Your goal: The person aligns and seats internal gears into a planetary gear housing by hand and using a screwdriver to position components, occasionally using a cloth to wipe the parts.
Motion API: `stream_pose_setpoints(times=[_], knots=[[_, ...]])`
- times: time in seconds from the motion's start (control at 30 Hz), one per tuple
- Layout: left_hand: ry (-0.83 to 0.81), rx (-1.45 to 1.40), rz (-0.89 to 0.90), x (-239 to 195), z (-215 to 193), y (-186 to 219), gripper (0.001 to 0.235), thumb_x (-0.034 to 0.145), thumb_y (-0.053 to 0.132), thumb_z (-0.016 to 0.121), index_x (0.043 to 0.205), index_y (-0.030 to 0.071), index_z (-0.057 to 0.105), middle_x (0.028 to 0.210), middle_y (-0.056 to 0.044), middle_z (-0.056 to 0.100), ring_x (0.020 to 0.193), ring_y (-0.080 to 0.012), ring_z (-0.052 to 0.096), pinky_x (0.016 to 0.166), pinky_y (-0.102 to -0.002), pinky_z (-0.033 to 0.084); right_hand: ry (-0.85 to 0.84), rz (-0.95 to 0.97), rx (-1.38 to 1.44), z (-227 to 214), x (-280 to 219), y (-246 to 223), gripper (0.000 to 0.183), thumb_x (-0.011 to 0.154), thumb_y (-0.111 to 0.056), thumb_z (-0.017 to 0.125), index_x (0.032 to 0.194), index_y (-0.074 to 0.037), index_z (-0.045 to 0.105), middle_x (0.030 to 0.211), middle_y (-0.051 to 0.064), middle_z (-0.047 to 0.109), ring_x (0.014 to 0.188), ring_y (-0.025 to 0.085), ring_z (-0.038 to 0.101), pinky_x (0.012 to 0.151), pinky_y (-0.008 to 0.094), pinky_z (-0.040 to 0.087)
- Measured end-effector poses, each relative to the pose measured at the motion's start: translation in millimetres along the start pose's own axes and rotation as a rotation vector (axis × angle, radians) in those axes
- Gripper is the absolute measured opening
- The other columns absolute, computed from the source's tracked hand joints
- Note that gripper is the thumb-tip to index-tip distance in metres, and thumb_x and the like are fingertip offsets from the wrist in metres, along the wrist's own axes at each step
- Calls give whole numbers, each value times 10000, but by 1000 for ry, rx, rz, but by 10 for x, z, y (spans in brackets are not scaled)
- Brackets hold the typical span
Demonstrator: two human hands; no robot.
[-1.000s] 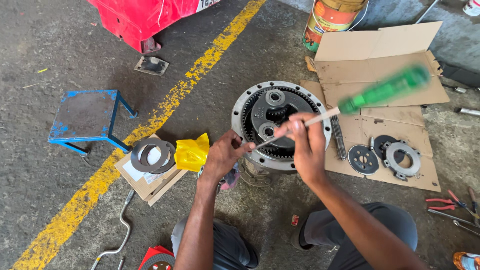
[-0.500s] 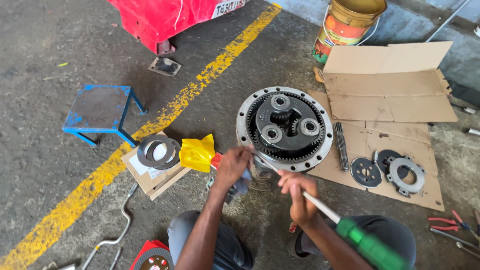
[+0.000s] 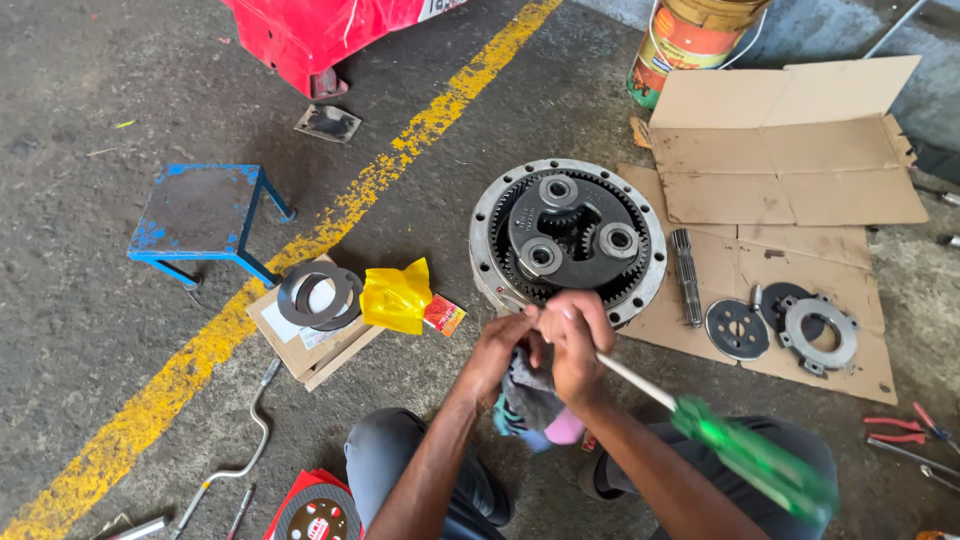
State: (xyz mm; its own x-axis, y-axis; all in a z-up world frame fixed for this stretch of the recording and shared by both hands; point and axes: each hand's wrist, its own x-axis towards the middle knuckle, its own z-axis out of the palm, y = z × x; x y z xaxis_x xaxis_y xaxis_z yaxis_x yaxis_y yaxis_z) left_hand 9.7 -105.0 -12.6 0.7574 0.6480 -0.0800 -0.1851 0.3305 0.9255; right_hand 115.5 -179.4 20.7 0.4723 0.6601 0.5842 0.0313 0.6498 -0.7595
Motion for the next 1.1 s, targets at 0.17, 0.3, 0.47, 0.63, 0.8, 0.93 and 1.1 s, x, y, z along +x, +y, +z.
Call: stream_pose_setpoints(times=[0.17,0.3,0.47,0.63,0.8,0.93,1.1], knots=[[-18,13,-78,-1,7,-156,429,1034,377,567,804,29,665,663,-73,662,608,-165,611,656,-314,474,14,-50,-19,-184,-440,95,213,1149,-156,410,1106,8,539,762,17,466,719,179,484,694,348,521],[-10,103,-68,-6,-26,-199,460,1057,379,552,808,11,670,637,-77,646,587,-160,606,629,-315,474,-68,-117,-127,-248,-617,182,234,1123,-167,382,1126,9,534,1097,203,646,701,155,495,682,319,540],[5,48,-84,-43,-31,-148,469,1054,398,545,803,19,662,626,-81,645,570,-169,614,607,-327,480,-90,-86,-251,-195,-550,73,245,1112,-147,405,1125,24,579,1034,176,693,639,79,467,611,255,486],[32,-66,-44,-22,43,-71,457,1046,437,524,875,46,687,630,-73,647,586,-146,596,626,-291,450,-89,39,-172,-109,-172,-81,249,1135,-136,401,1112,39,576,796,67,533,662,96,427,639,282,450],[60,-124,-51,-10,62,-133,429,1045,418,555,887,41,683,627,-74,637,586,-147,585,632,-297,448,-46,28,-105,-150,-162,-38,241,1147,-150,413,1118,36,563,697,8,371,678,119,416,768,334,484],[50,-68,-113,10,31,-224,490,1052,417,555,785,18,655,608,-83,645,556,-159,596,612,-307,478,-110,-146,-205,-296,-376,118,280,1154,-206,387,1099,0,568,686,13,446,612,103,447,805,380,582],[106,32,-101,46,-20,-321,496,1044,397,576,764,-3,669,601,-69,624,534,-154,574,567,-308,451,-177,-166,-325,-384,-614,285,304,1142,-233,388,1108,-8,589,819,95,634,641,122,568,771,351,596]])
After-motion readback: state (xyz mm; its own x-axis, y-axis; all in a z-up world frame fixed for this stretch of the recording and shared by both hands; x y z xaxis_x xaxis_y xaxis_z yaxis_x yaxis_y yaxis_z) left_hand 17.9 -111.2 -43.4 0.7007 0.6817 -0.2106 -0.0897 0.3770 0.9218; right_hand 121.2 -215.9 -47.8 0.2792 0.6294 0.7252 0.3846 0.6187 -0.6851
